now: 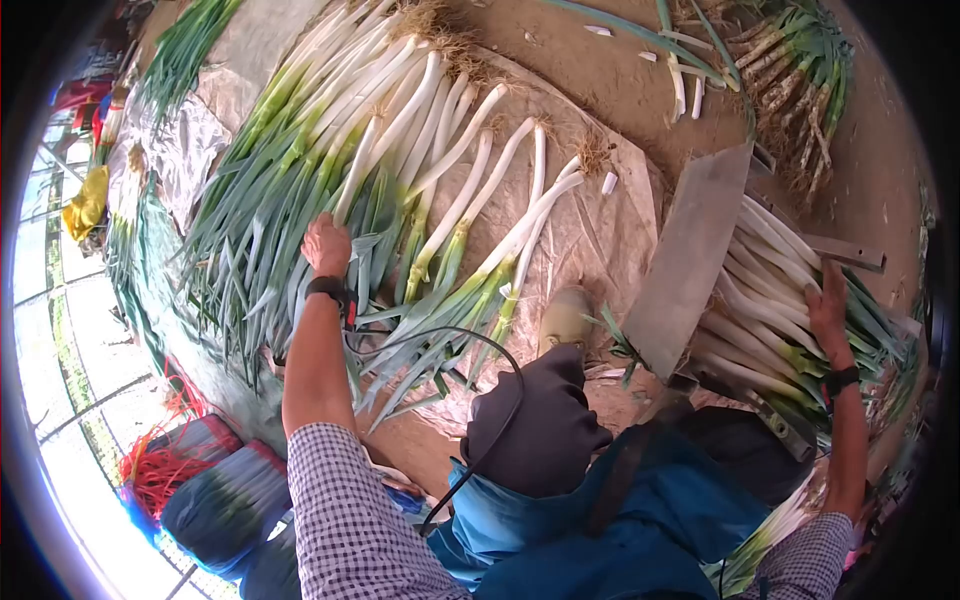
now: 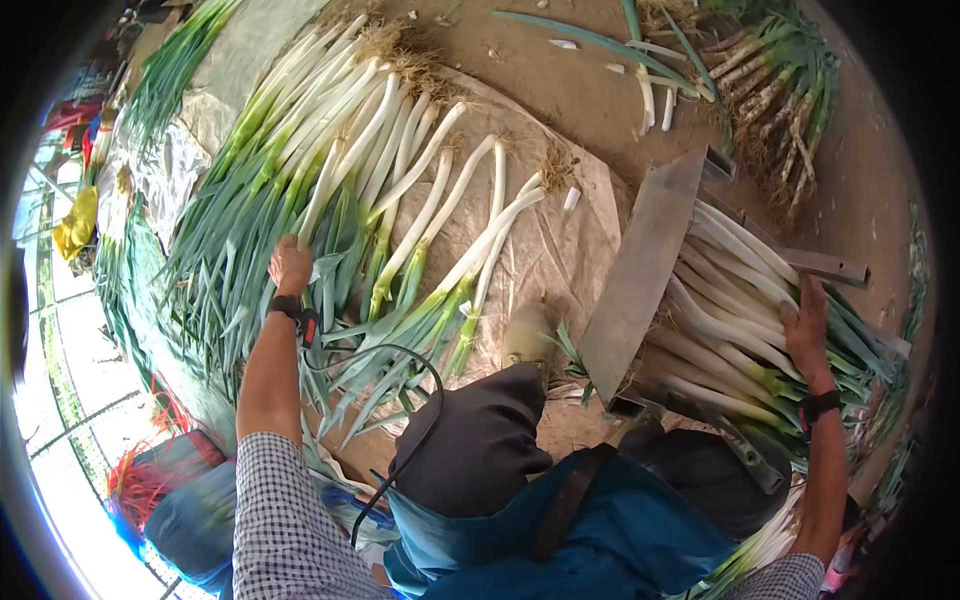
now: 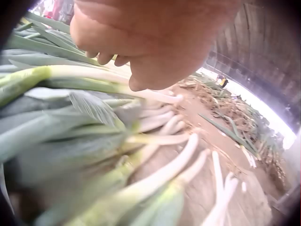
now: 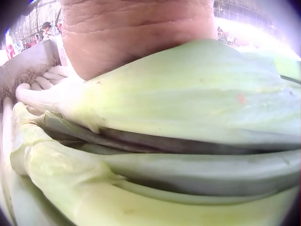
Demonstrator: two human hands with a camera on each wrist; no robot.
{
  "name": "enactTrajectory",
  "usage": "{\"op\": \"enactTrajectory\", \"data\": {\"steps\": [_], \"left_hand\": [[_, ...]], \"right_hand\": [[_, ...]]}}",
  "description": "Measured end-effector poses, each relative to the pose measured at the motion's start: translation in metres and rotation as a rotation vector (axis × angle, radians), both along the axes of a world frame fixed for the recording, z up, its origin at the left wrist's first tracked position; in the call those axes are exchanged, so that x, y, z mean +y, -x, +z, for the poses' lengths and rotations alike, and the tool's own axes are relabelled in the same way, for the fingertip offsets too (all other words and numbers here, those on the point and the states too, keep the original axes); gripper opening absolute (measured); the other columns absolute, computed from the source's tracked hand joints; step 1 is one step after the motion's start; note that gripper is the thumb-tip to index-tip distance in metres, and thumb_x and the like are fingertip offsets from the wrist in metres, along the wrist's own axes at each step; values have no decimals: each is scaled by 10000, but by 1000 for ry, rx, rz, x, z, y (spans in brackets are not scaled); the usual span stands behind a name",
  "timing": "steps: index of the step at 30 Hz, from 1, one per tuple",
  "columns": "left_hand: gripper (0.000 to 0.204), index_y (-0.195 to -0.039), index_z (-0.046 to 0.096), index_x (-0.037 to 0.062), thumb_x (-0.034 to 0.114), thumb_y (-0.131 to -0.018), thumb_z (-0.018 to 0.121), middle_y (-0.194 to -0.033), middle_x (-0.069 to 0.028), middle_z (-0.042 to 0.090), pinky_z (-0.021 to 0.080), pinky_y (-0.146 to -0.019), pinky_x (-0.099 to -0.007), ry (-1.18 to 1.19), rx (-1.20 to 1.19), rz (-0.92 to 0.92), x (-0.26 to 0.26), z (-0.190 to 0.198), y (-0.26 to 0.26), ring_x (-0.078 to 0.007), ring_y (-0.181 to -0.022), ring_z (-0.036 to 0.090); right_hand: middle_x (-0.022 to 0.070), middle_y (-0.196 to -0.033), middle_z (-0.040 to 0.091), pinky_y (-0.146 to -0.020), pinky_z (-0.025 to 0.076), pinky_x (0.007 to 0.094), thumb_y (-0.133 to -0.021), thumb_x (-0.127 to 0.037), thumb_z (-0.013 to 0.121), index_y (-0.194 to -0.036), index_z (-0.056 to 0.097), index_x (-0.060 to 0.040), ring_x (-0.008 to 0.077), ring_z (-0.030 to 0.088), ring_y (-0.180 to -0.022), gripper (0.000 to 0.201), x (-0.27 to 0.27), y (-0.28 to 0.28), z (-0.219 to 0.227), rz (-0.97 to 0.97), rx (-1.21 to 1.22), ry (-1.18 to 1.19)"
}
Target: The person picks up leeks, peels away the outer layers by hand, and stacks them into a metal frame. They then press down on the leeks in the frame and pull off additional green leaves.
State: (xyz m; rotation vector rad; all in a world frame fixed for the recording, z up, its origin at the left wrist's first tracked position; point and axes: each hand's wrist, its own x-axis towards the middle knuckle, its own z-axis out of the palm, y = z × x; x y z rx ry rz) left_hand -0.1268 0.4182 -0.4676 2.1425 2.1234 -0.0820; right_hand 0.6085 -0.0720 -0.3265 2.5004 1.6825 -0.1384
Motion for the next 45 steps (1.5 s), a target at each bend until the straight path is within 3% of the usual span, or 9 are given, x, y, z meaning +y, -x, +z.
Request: {"op": "enactTrajectory", "data": {"steps": [7,15,22,26,29,35,37,41,45], "left_hand": [[248,-996,570,63,127,-818,729,-949,-164,557,462,-807,-498,-231,-346,-373,-126,4,-92,-389,-933,561],[513,-1306,517,23,251,-871,666,-1294,-161,574,360,-1058,-494,-341,-15,-249,5,-14,-98,-351,-1243,496],[359,-1151,662,149,267,-819,731,-1223,-137,603,393,-1034,-485,16,188,-139,14,2,-94,-357,-1233,515],[239,-973,623,120,270,-824,734,-986,-146,658,474,-854,-505,-37,-114,-199,-20,-8,-80,-371,-993,632],[177,-957,603,108,233,-862,685,-947,-167,662,496,-730,-486,-125,-304,-334,-62,39,-103,-412,-880,634],[275,-1202,646,-2,148,-971,636,-1029,-127,714,528,-819,-350,-137,-731,-410,-80,104,-100,-207,-947,680],[305,-1214,650,3,166,-957,666,-1037,-153,717,524,-822,-334,-168,-576,-359,-112,197,-126,-228,-947,691],[313,-1226,653,0,157,-956,672,-1060,-172,716,529,-833,-334,-369,-555,-495,-120,283,-114,-240,-922,695],[308,-1239,647,-17,124,-965,652,-1076,-172,709,524,-831,-319,-584,-524,-770,-128,356,-150,-210,-930,680]], "right_hand": [[248,-1515,378,-1174,248,484,-990,-262,526,-1524,328,-15,424,317,-1418,621,4,6,4,-60,9,23],[251,-1516,380,-1177,239,487,-996,-280,519,-1524,330,-11,424,320,-1418,622,5,9,7,-31,18,6],[223,-1527,376,-1188,223,476,-981,-300,536,-1530,332,-39,402,325,-1426,641,4,11,7,-57,8,1],[219,-1520,382,-1191,215,476,-960,-300,559,-1494,364,-5,389,318,-1430,641,14,22,10,-97,26,4],[246,-1516,382,-1188,227,489,-938,-311,584,-1468,385,21,393,327,-1430,656,17,25,20,-83,33,1],[246,-1538,374,-1204,233,469,-918,-440,625,-1461,388,33,393,314,-1449,758,12,-5,19,-20,207,41],[229,-1398,541,-1122,368,442,-932,-433,636,-1393,509,11,395,479,-1330,653,14,-1,63,-75,337,-78],[178,-1081,720,-887,534,398,-980,-385,620,-1208,671,-2,274,694,-1009,449,5,13,142,-170,468,-607],[83,-991,729,-781,548,306,-1016,-328,606,-1180,691,-6,139,691,-819,372,-45,60,217,-299,709,-767]]}}
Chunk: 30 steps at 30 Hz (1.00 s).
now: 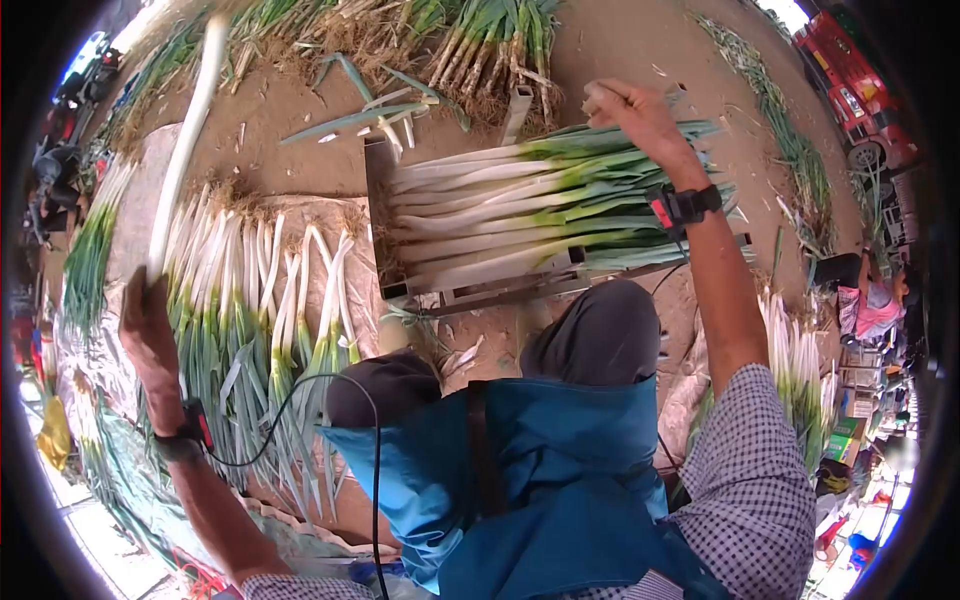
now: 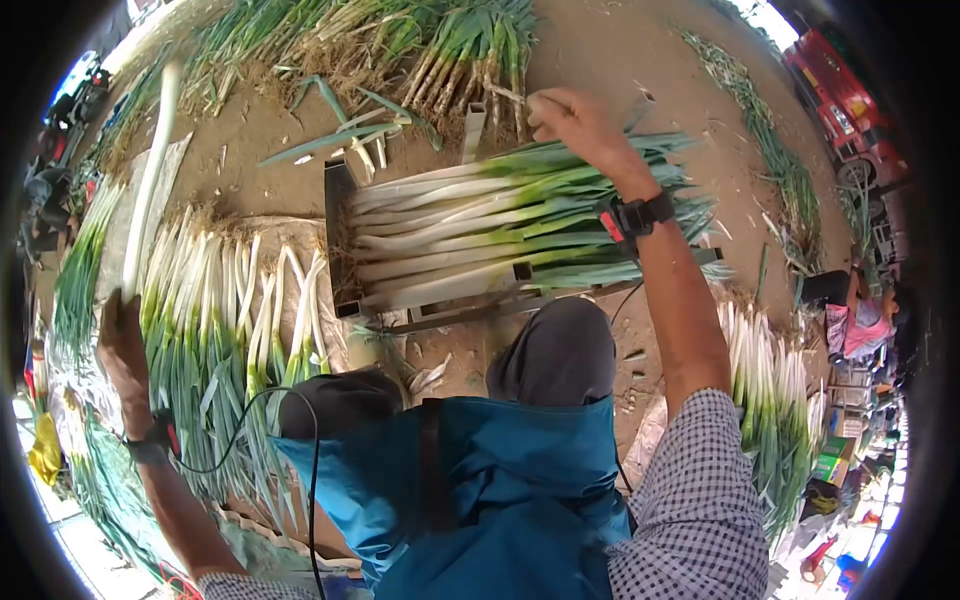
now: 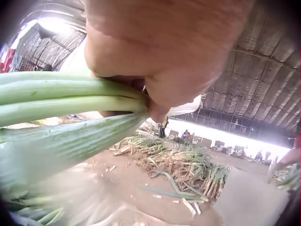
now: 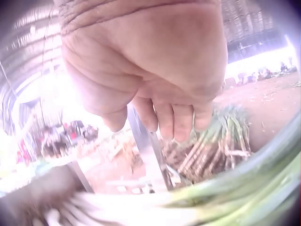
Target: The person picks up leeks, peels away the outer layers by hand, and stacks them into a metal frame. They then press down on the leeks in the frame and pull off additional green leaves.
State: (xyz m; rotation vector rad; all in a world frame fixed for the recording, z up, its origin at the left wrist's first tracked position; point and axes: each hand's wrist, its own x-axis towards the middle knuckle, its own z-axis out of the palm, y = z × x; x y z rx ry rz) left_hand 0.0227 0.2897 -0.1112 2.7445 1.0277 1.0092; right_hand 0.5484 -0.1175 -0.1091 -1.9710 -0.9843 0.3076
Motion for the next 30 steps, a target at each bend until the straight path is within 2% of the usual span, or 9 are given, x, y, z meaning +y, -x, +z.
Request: {"op": "enactTrajectory", "data": {"steps": [2,6,9,11,14,17,22,26,30], "left_hand": [[312,-1250,645,-11,107,-961,652,-1082,-167,708,525,-827,-316,81,-61,-63,-38,40,-42,-215,-928,679],[308,-1228,661,38,55,-921,657,-1108,-156,699,535,-824,-329,105,-209,-507,-110,87,-109,-251,-968,678],[356,-1184,673,75,56,-829,705,-1005,-178,686,549,-790,-417,-10,-152,-599,-166,103,-158,-387,-896,662],[353,-1182,665,70,88,-832,706,-977,-169,685,547,-718,-453,-103,-136,-711,-220,121,-184,-386,-821,667],[336,-1170,654,41,97,-843,701,-945,-173,676,534,-746,-447,-68,-118,-851,-277,121,-202,-370,-864,662],[340,-1181,663,41,67,-845,705,-1099,-162,666,527,-839,-451,6,-109,-858,-310,113,-207,-373,-999,645],[344,-1188,655,29,56,-848,705,-1196,-173,611,463,-955,-477,-38,-260,-850,-337,98,-195,-388,-1109,562],[247,-1127,675,12,62,-885,679,-1079,-192,680,502,-898,-440,255,-179,-888,-326,52,-180,-389,-1013,629],[200,-1077,680,-8,107,-914,663,-965,-214,699,525,-834,-422,563,0,-856,-324,-4,-172,-390,-935,665]], "right_hand": [[59,-947,733,-766,548,275,-1025,-304,600,-1170,696,-1,119,684,-782,349,-13,25,30,41,-60,-60],[55,-924,732,-687,551,265,-1025,-309,591,-1158,712,-39,119,700,-762,324,-24,114,72,163,-47,-160],[96,-1148,706,-675,562,241,-986,-256,659,-1348,586,-20,128,700,-819,438,-20,161,86,251,216,-345],[116,-1131,673,-677,587,278,-1000,-160,627,-1434,452,-2,147,674,-872,494,-16,191,94,398,346,-658],[126,-1027,668,-638,593,335,-1011,-190,616,-1290,524,20,179,668,-812,361,-22,216,78,261,695,-1020],[126,-973,673,-629,591,348,-1003,-228,634,-1180,573,24,186,669,-773,314,-44,215,63,148,705,-1109],[69,-787,671,-566,542,299,-985,-280,656,-936,603,-38,146,630,-607,253,-108,155,97,-278,426,-1054],[6,-671,619,-527,459,241,-987,-341,642,-875,620,-86,100,581,-556,279,-189,91,179,-600,5,-1014],[22,-723,642,-556,462,254,-970,-317,676,-960,653,-18,95,578,-607,300,-239,44,264,-585,-446,-957]]}}
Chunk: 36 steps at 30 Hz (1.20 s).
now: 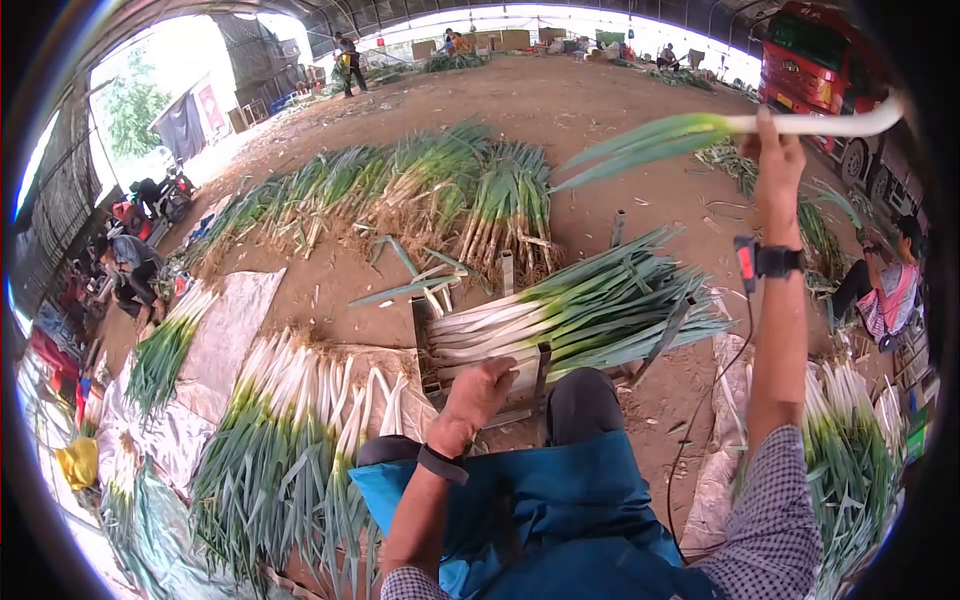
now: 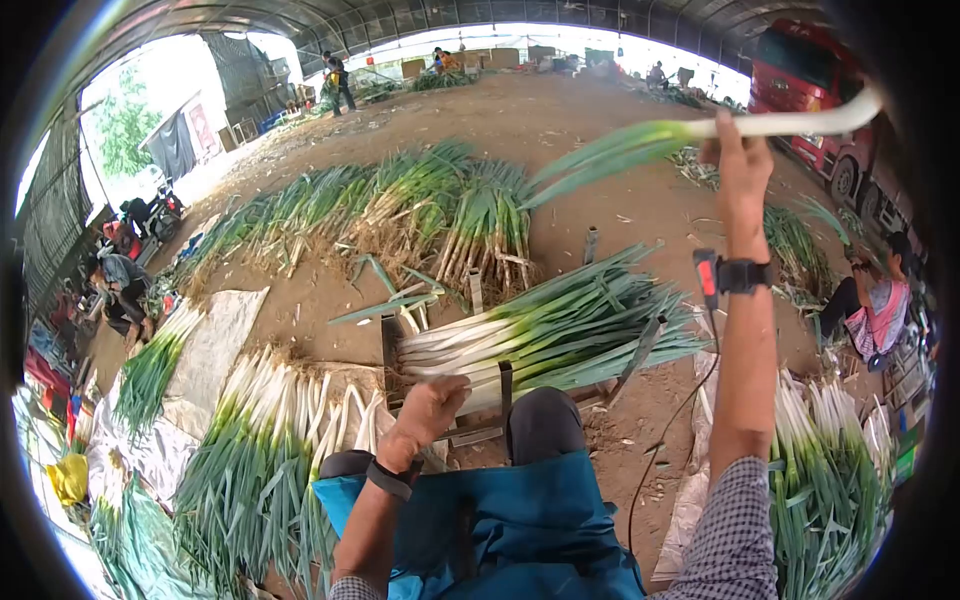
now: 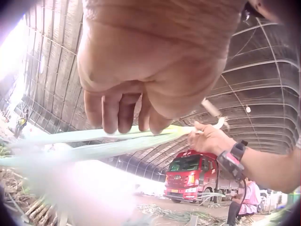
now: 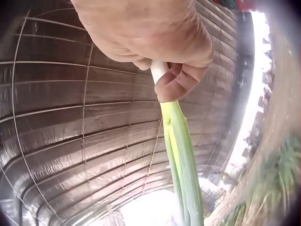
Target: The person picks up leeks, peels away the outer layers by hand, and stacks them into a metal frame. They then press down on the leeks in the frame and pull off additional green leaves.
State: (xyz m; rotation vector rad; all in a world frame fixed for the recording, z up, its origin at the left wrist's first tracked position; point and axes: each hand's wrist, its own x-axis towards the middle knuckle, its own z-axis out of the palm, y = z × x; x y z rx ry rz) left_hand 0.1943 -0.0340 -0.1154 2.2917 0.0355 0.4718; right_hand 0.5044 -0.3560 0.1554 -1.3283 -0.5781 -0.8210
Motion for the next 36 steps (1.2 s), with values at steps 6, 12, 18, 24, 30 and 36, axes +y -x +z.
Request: {"op": "enactTrajectory", "data": {"steps": [6,12,18,24,30,36], "left_hand": [[800,-1303,578,-11,571,-782,755,-1288,-232,610,477,-992,-444,91,495,-136,8,-86,-13,-343,-1240,567],[297,-1080,696,12,235,-900,621,-1011,-263,686,512,-858,-494,188,434,22,-36,-138,30,-442,-982,644],[319,-1154,650,-1,164,-880,648,-1134,-227,658,476,-942,-478,84,333,171,-24,-158,27,-411,-1095,603],[537,-1326,522,42,67,-818,696,-1300,-201,537,369,-1060,-533,-453,-46,352,22,-107,-62,-421,-1264,447],[270,-1153,659,0,50,-888,647,-1008,-217,640,501,-824,-458,-105,140,87,77,-165,-89,-425,-962,610],[281,-1150,669,27,31,-869,659,-987,-208,642,500,-837,-475,-34,116,113,82,-160,-80,-418,-959,618]], "right_hand": [[102,-732,658,-605,502,343,-926,-317,704,-1060,673,-22,195,635,-653,326,51,-28,19,-266,-194,599],[205,-869,679,-746,499,493,-873,-226,704,-1072,674,-88,415,660,-851,244,154,-39,-188,176,-123,1376],[196,-904,677,-812,491,499,-807,-219,725,-950,670,-46,408,640,-928,230,205,-19,-327,478,-109,1748],[193,-891,667,-794,488,494,-790,-285,757,-965,683,-52,402,637,-925,300,237,2,-354,725,-159,1886],[177,-834,679,-761,502,511,-810,-280,711,-889,691,-43,402,649,-868,250,227,-5,-359,799,-116,1818],[211,-933,699,-795,507,494,-847,-228,709,-1047,722,-71,401,656,-925,255,164,-39,-369,599,-64,1784]]}}
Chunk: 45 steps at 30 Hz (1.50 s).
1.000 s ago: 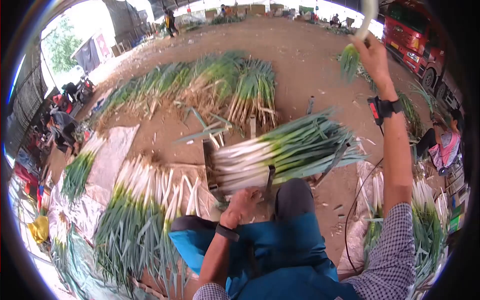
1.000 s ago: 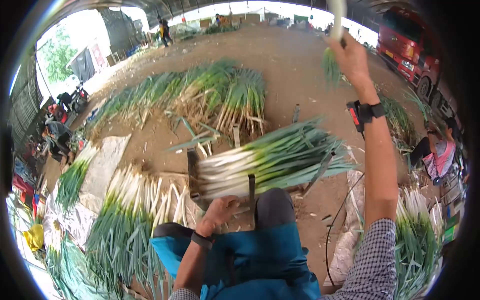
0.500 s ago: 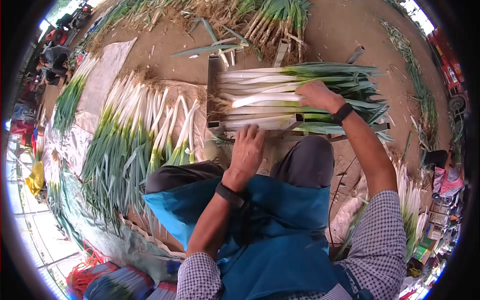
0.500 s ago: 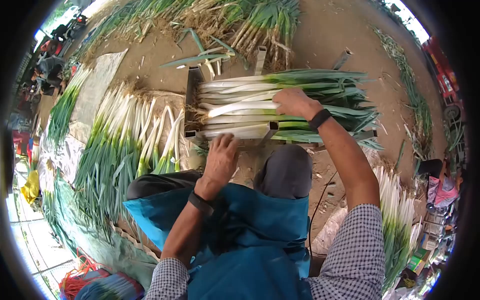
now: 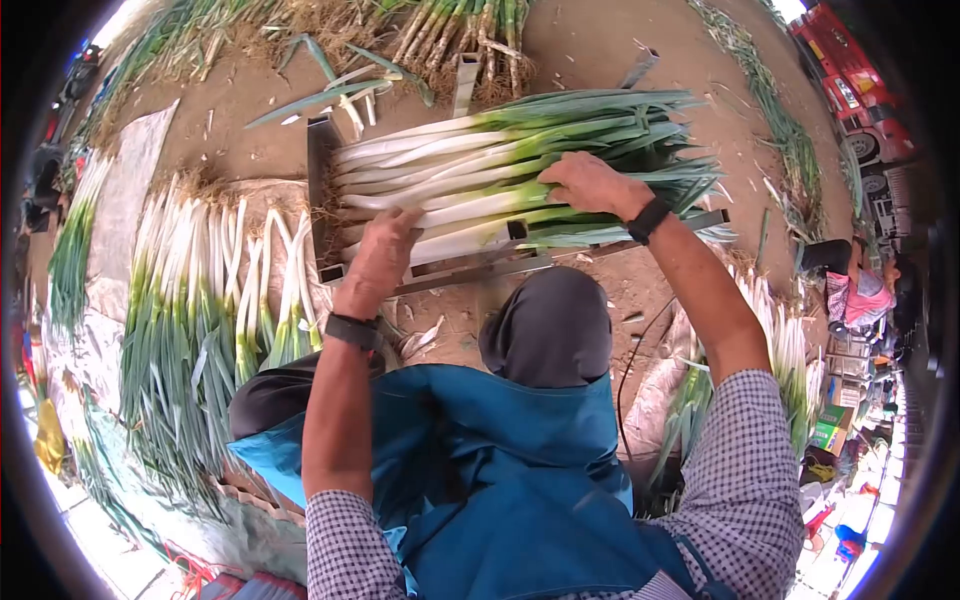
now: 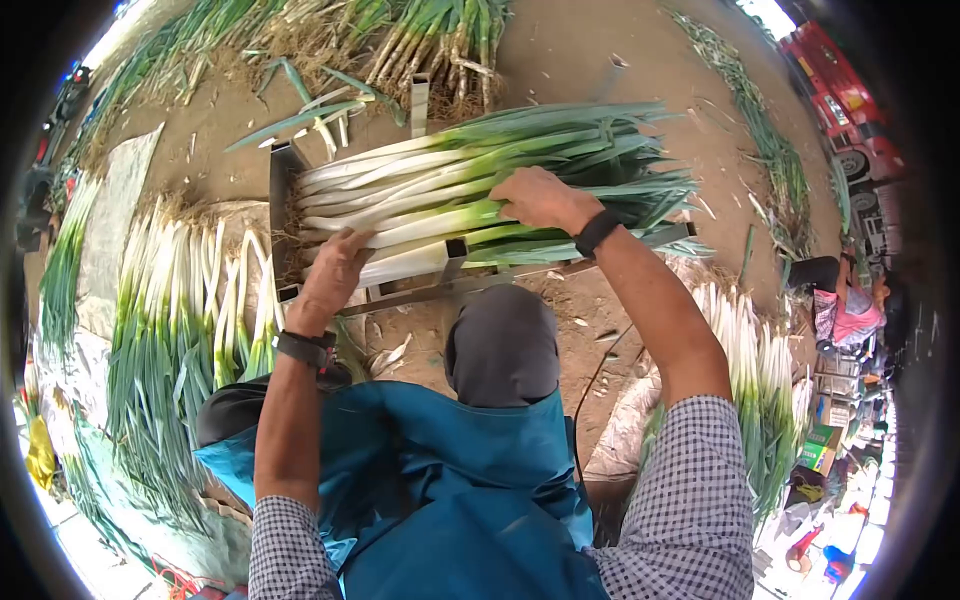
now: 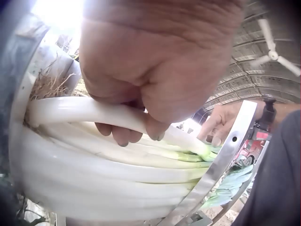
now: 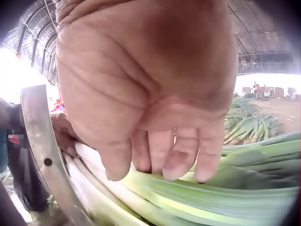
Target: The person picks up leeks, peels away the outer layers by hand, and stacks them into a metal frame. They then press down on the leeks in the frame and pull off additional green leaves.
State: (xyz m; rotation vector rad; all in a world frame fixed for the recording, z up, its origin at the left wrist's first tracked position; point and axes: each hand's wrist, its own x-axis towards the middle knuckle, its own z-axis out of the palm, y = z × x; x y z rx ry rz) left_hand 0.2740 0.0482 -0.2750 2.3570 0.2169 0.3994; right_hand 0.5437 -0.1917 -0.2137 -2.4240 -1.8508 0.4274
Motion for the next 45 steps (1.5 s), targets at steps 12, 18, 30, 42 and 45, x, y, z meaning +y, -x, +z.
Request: {"op": "enactTrajectory", "data": {"steps": [12,18,30,42,45], "left_hand": [[175,-1057,642,43,117,-899,637,-1006,-219,657,475,-873,-512,-96,169,-23,8,-43,-1,-444,-994,601],[316,-1003,668,65,269,-792,787,-961,-178,645,496,-821,-482,-270,223,-16,-10,-35,-9,-396,-940,621],[478,-1024,696,-3,410,-789,748,-1049,-236,680,475,-906,-443,-103,686,-73,14,-9,-50,-379,-1028,631],[463,-1041,693,33,417,-794,772,-1057,-220,685,484,-900,-463,-238,642,-47,-8,-10,-38,-383,-1049,636],[421,-1079,685,68,374,-812,794,-1097,-205,683,498,-890,-455,-381,551,-101,-22,-22,-39,-394,-1047,634]], "right_hand": [[156,-880,700,-750,526,412,-896,-165,683,-1027,687,1,334,676,-810,211,-34,54,17,-271,27,-613],[143,-703,638,-572,484,356,-904,-232,700,-880,674,22,232,610,-595,257,-78,128,-70,-543,490,-602],[60,-931,650,-668,554,325,-937,-282,710,-1070,618,24,143,622,-747,346,-24,151,-127,-1171,1295,-1133],[113,-975,697,-674,599,328,-946,-216,696,-1142,630,36,196,702,-835,327,-21,150,-137,-1240,1475,-1102],[110,-924,696,-606,572,317,-936,-213,707,-1080,646,47,173,691,-751,303,-23,148,-116,-1267,1524,-1049]]}}
